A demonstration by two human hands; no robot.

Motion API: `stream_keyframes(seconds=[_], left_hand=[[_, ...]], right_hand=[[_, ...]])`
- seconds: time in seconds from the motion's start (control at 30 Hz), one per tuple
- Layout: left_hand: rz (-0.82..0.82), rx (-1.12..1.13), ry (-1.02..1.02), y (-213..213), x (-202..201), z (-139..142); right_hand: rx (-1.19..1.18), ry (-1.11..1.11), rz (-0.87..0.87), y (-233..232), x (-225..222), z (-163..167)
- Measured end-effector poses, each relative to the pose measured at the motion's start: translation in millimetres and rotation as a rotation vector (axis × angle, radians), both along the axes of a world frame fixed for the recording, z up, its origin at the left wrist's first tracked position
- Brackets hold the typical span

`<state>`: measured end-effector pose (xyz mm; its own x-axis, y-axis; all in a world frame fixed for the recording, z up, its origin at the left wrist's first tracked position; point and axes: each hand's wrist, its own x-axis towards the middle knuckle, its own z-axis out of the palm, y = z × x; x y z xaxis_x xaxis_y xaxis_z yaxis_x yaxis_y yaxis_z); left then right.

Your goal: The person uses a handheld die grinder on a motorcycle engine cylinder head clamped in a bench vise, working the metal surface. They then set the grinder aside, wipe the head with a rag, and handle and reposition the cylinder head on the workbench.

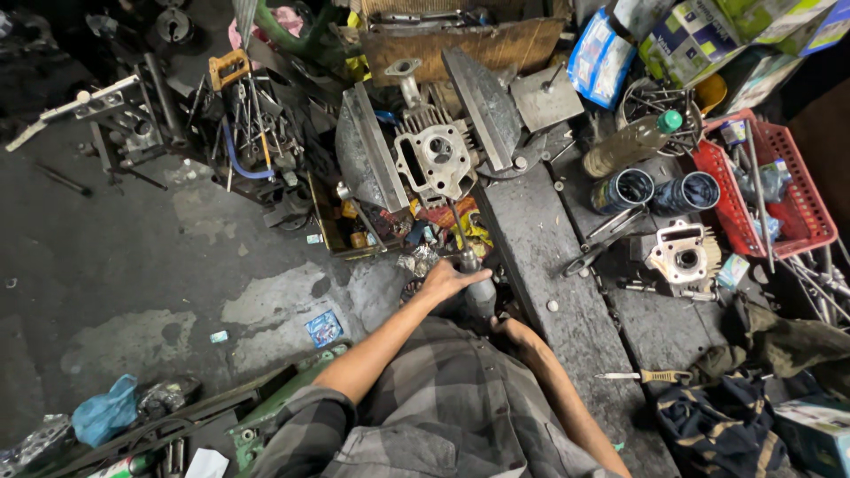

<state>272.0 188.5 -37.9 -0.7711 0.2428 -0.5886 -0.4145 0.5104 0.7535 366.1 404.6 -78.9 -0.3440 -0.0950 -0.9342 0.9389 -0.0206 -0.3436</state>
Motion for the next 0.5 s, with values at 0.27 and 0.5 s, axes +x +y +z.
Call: stream_keyframes(seconds=[0.27, 0.5], left_hand=[[0.132, 0.299, 0.292, 2.8, 8.1, 0.9], [0.056, 0.08, 0.099, 2.4, 6.4, -1.4]], right_hand=[[0.015, 0.077, 0.006, 0.8, 2.9, 4.6], [0.077, 0.094, 0.058, -0.5, 2.7, 9.3]])
